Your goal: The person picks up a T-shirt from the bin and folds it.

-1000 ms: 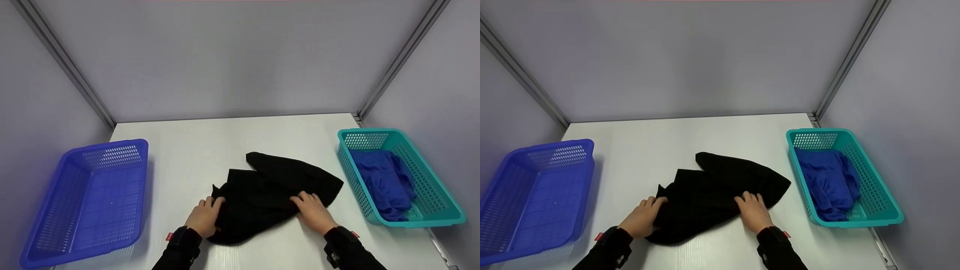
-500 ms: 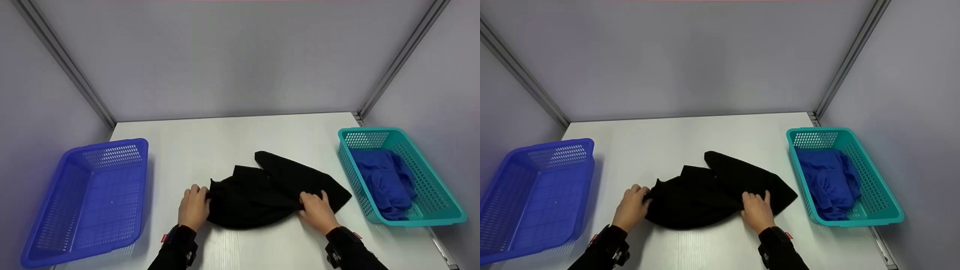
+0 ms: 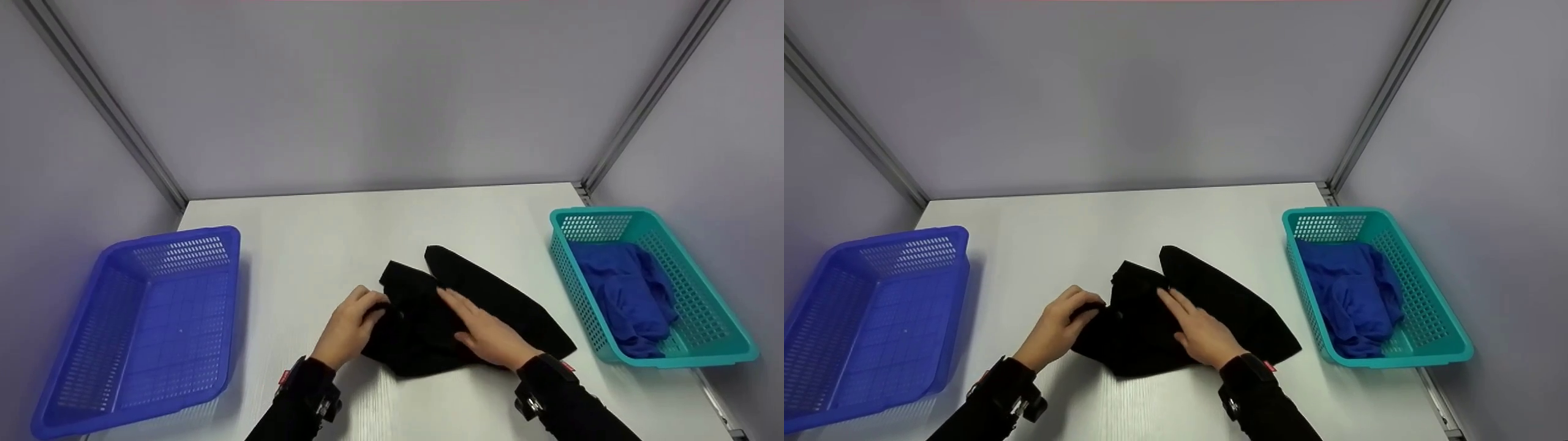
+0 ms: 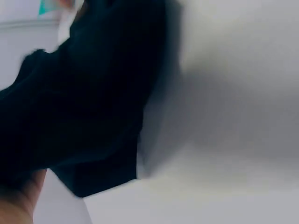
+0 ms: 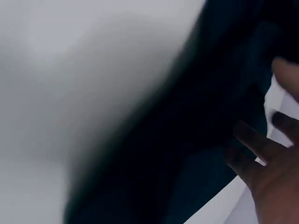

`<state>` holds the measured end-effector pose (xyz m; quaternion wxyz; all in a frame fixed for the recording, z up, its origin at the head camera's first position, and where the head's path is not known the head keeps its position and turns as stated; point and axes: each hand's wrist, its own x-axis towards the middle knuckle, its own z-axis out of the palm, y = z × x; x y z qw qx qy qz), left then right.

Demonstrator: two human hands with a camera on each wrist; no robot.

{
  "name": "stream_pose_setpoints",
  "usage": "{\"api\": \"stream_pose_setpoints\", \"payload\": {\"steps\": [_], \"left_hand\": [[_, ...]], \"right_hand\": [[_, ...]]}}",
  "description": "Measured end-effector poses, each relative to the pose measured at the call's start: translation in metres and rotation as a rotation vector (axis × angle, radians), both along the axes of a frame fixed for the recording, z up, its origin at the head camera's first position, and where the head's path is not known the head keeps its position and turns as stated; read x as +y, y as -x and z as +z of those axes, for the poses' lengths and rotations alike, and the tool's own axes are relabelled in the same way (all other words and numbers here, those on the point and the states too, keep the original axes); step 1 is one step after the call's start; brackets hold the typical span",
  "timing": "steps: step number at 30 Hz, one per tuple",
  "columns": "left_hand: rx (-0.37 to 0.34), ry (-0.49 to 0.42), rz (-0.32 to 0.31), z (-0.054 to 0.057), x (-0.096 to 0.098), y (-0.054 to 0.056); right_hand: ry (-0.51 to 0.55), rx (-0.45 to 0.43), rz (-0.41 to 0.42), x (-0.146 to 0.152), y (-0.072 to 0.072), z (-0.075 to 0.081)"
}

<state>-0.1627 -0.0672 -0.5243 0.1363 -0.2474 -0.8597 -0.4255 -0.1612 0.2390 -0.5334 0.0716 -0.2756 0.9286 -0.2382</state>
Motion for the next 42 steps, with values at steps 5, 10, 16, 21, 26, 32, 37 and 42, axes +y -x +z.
{"api": "stream_pose_setpoints", "payload": {"steps": [5, 10, 16, 21, 26, 32, 37, 42], "left_hand": [[0.025, 0.006, -0.139, 0.007, 0.007, -0.002], [-0.008, 0.010, -0.246, 0.013, 0.010, -0.004], [-0.107, 0.002, -0.139, 0.017, 0.007, -0.003], [-0.223, -0.040, 0.056, 0.020, -0.002, 0.002], [-0.421, -0.129, -0.056, 0.026, -0.019, 0.003], [-0.541, -0.209, -0.252, 0.023, -0.039, 0.002], [-0.384, -0.086, -0.248, 0.016, -0.046, 0.004], [-0.044, 0.108, -0.007, 0.012, -0.046, 0.006]], "right_hand": [[0.070, 0.052, 0.039, -0.022, 0.010, 0.009], [0.034, 0.093, 0.006, -0.035, 0.017, 0.010], [0.038, 0.254, -0.112, -0.032, 0.022, 0.008], [0.275, 0.216, -0.267, -0.029, 0.029, 0.014], [0.429, 0.072, -0.364, -0.023, 0.033, 0.028], [0.473, -0.208, -0.431, -0.008, 0.034, 0.039], [0.421, -0.331, -0.286, 0.002, 0.030, 0.044], [0.150, -0.218, -0.047, 0.007, 0.024, 0.037]]}}
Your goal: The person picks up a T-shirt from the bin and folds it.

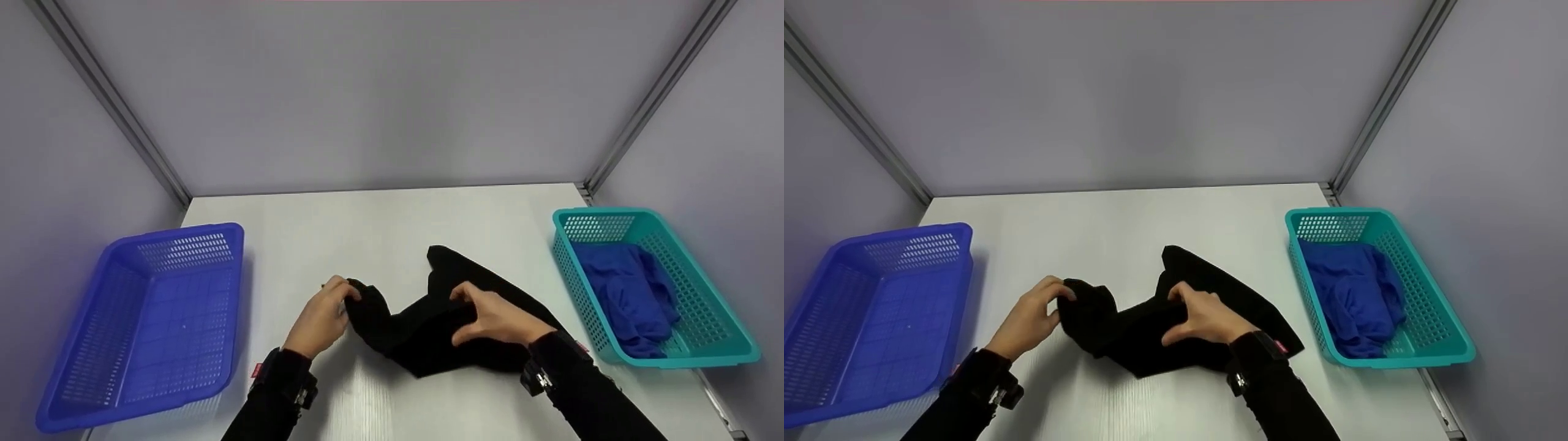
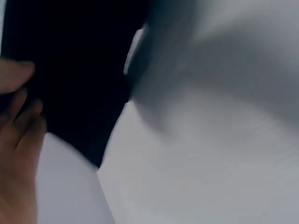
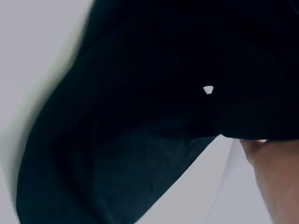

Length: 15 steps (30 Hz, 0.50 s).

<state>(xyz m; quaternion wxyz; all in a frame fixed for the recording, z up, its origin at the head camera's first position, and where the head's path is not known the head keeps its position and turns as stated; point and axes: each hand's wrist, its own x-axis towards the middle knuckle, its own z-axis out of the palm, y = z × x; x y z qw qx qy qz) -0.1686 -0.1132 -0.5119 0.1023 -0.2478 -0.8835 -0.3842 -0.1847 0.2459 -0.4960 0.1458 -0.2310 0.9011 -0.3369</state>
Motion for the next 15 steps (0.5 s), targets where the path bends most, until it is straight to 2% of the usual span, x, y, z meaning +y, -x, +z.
{"api": "stream_pose_setpoints", "payload": {"steps": [1, 3, 5, 6, 8, 10, 13, 15], "left_hand": [[0.049, 0.008, 0.063, 0.000, 0.000, 0.001], [0.094, -0.023, 0.182, -0.001, 0.001, 0.003], [0.073, -0.084, 0.277, 0.000, 0.000, 0.004], [0.051, -0.113, 0.314, 0.000, 0.000, 0.005], [-0.029, -0.181, 0.353, 0.002, 0.001, 0.005], [-0.096, -0.216, 0.364, 0.004, 0.003, 0.005], [-0.153, -0.253, 0.347, 0.008, 0.009, 0.005], [-0.159, -0.264, 0.343, 0.012, 0.013, 0.005]], "right_hand": [[-0.046, 0.066, 0.039, 0.001, -0.001, -0.004], [-0.118, 0.204, 0.050, 0.004, -0.002, -0.013], [-0.137, 0.259, -0.018, 0.008, -0.003, -0.022], [-0.124, 0.241, -0.071, 0.010, -0.003, -0.025], [-0.095, 0.136, -0.179, 0.015, -0.003, -0.029], [-0.075, -0.029, -0.265, 0.016, -0.003, -0.031], [-0.093, -0.215, -0.332, 0.014, -0.006, -0.034], [-0.103, -0.268, -0.351, 0.010, -0.008, -0.037]]}}
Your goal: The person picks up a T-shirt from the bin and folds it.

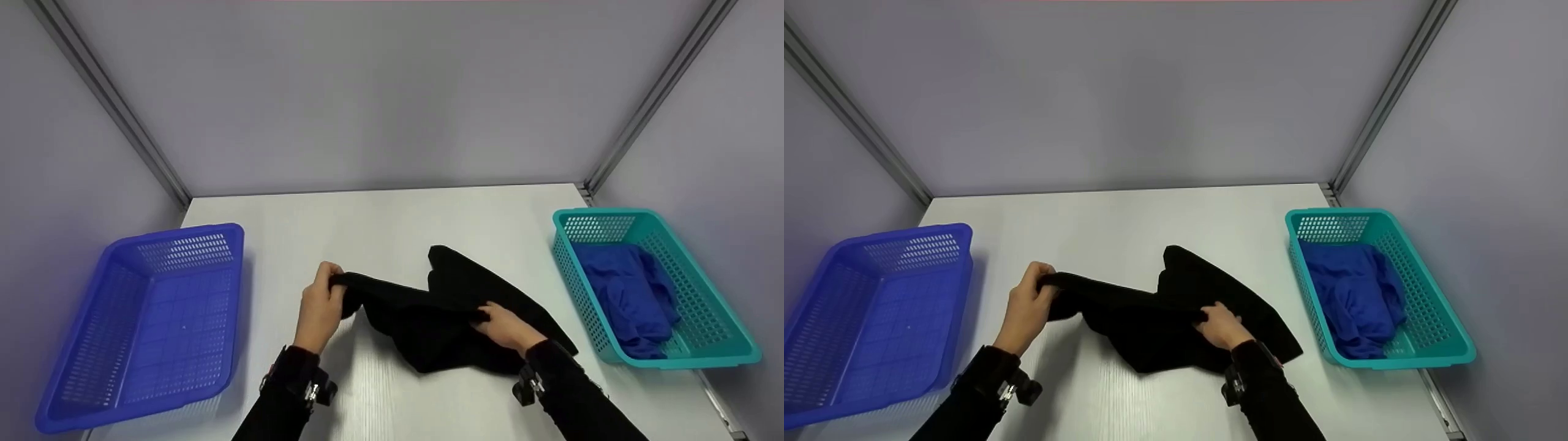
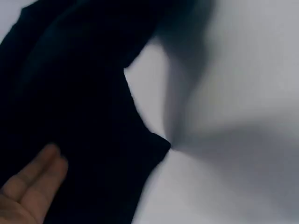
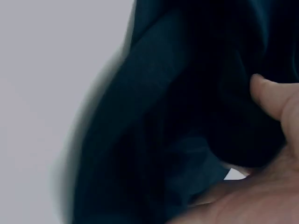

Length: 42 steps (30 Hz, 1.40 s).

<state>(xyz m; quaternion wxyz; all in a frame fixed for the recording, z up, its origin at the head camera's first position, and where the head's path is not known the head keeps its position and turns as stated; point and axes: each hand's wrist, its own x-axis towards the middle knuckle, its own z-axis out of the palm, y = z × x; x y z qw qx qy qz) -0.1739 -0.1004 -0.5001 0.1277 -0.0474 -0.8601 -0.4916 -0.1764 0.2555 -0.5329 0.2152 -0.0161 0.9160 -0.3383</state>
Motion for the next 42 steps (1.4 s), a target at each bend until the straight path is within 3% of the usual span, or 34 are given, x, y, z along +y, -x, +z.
{"api": "stream_pose_setpoints", "payload": {"steps": [5, 8, 10, 12, 16, 17, 19, 21, 23, 28, 32, 34, 36, 38, 42], "left_hand": [[-0.013, -0.065, 0.022, 0.006, 0.006, 0.003], [-0.051, -0.143, 0.037, 0.009, 0.006, 0.004], [-0.081, -0.223, 0.042, 0.010, 0.005, 0.005], [-0.111, -0.330, 0.036, 0.013, 0.004, 0.007], [-0.156, -0.451, 0.045, 0.020, -0.002, 0.010], [-0.166, -0.461, 0.046, 0.022, -0.004, 0.010], [-0.168, -0.450, 0.064, 0.025, -0.009, 0.012], [-0.163, -0.456, 0.078, 0.029, -0.013, 0.013], [-0.155, -0.488, 0.084, 0.031, -0.017, 0.014], [-0.105, -0.574, 0.029, 0.041, -0.018, 0.020], [-0.023, -0.556, -0.030, 0.054, -0.017, 0.026], [0.015, -0.516, -0.046, 0.060, -0.014, 0.027], [0.033, -0.466, -0.051, 0.063, -0.012, 0.028], [0.060, -0.388, -0.027, 0.064, -0.010, 0.029], [0.161, -0.119, 0.104, 0.060, -0.004, 0.031]], "right_hand": [[-0.053, 0.049, 0.008, -0.018, -0.007, -0.007], [-0.012, 0.039, -0.016, -0.033, -0.011, -0.008], [0.136, -0.028, -0.060, -0.044, -0.015, -0.009], [0.376, -0.143, -0.099, -0.055, -0.020, -0.011], [0.904, -0.479, -0.123, -0.075, -0.029, -0.011], [0.984, -0.545, -0.105, -0.079, -0.030, -0.009], [1.084, -0.597, -0.066, -0.085, -0.029, -0.003], [1.131, -0.560, -0.043, -0.088, -0.026, 0.006], [1.142, -0.466, -0.049, -0.088, -0.020, 0.014], [1.196, -0.224, -0.154, -0.079, -0.006, 0.033], [1.272, -0.087, -0.215, -0.070, 0.003, 0.045], [1.261, -0.028, -0.229, -0.066, 0.006, 0.051], [1.180, 0.043, -0.254, -0.062, 0.009, 0.056], [1.035, 0.133, -0.306, -0.059, 0.012, 0.061], [0.689, 0.303, -0.428, -0.049, 0.019, 0.067]]}}
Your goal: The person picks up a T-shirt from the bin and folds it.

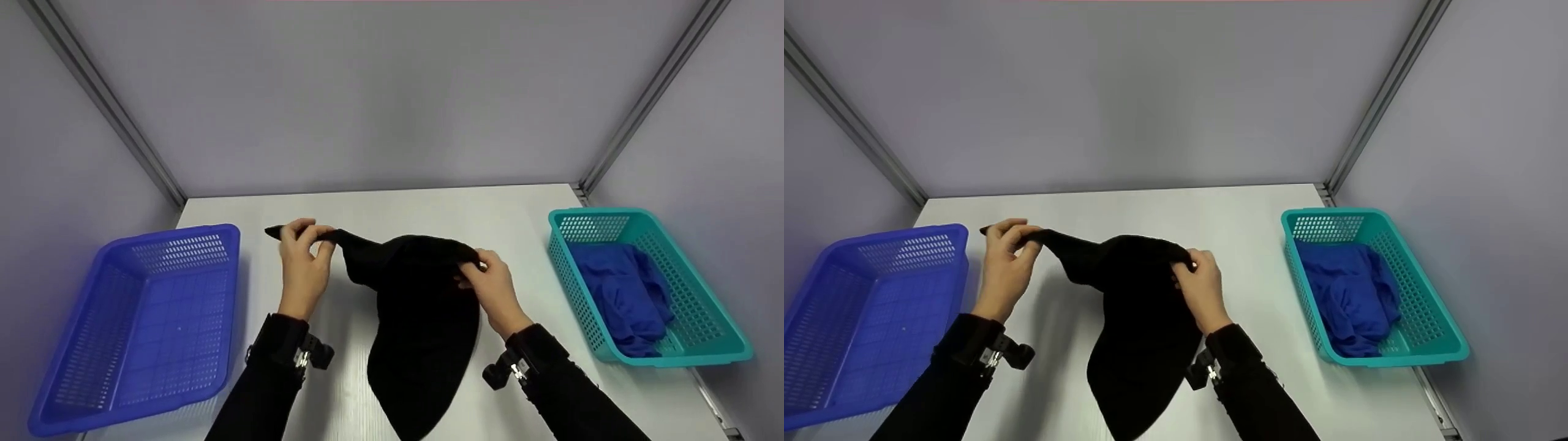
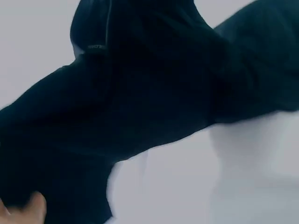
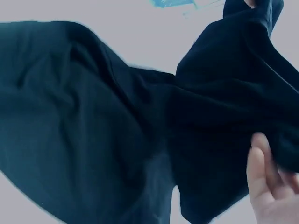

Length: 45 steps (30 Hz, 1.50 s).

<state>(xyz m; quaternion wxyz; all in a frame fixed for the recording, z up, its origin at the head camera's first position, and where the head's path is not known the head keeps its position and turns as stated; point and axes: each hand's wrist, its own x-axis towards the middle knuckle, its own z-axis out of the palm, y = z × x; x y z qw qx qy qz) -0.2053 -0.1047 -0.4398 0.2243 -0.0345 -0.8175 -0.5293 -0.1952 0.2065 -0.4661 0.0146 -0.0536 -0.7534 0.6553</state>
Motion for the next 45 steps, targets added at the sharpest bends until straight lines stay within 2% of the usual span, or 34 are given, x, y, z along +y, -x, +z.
{"api": "stream_pose_setpoints", "payload": {"steps": [2, 5, 11, 14, 17, 21, 24, 25, 30, 32, 34, 36, 39, 41, 43, 45], "left_hand": [[0.022, 0.135, 0.109, -0.002, 0.002, 0.000], [-0.003, 0.242, 0.201, -0.003, 0.003, 0.000], [-0.143, 0.259, 0.257, -0.003, 0.002, -0.001], [-0.206, 0.252, 0.272, -0.001, 0.001, 0.000], [-0.244, 0.173, 0.250, 0.000, 0.000, 0.004], [-0.302, -0.149, 0.109, 0.001, 0.002, 0.010], [-0.335, -0.340, 0.026, 0.002, 0.005, 0.013], [-0.336, -0.361, 0.019, 0.002, 0.006, 0.013], [-0.318, -0.340, 0.019, 0.006, 0.010, 0.017], [-0.295, -0.296, 0.013, 0.007, 0.010, 0.019], [-0.286, -0.269, -0.079, 0.007, 0.010, 0.023], [-0.288, -0.203, -0.190, 0.006, 0.010, 0.025], [-0.269, 0.017, -0.359, 0.001, 0.012, 0.026], [-0.233, 0.183, -0.390, -0.007, 0.015, 0.024], [-0.205, 0.339, -0.395, -0.018, 0.018, 0.019], [-0.206, 0.448, -0.400, -0.033, 0.023, 0.009]], "right_hand": [[-0.094, 0.012, -0.059, 0.007, 0.003, 0.002], [-0.146, 0.017, -0.110, 0.018, 0.006, 0.004], [-0.218, 0.050, -0.156, 0.029, 0.006, 0.008], [-0.208, 0.053, -0.166, 0.032, 0.006, 0.009], [-0.112, 0.022, -0.160, 0.033, 0.006, 0.010], [0.048, -0.016, -0.134, 0.032, 0.008, 0.012], [0.131, -0.034, -0.120, 0.031, 0.011, 0.014], [0.146, -0.039, -0.119, 0.030, 0.012, 0.014], [0.208, -0.026, -0.105, 0.029, 0.014, 0.017], [0.221, 0.003, -0.085, 0.029, 0.015, 0.017], [0.170, 0.042, -0.010, 0.029, 0.017, 0.017], [0.113, 0.073, 0.074, 0.029, 0.018, 0.016], [-0.067, 0.123, 0.208, 0.030, 0.018, 0.013], [-0.174, 0.141, 0.249, 0.030, 0.015, 0.007], [-0.305, 0.171, 0.282, 0.031, 0.012, -0.002], [-0.396, 0.173, 0.315, 0.033, 0.008, -0.013]]}}
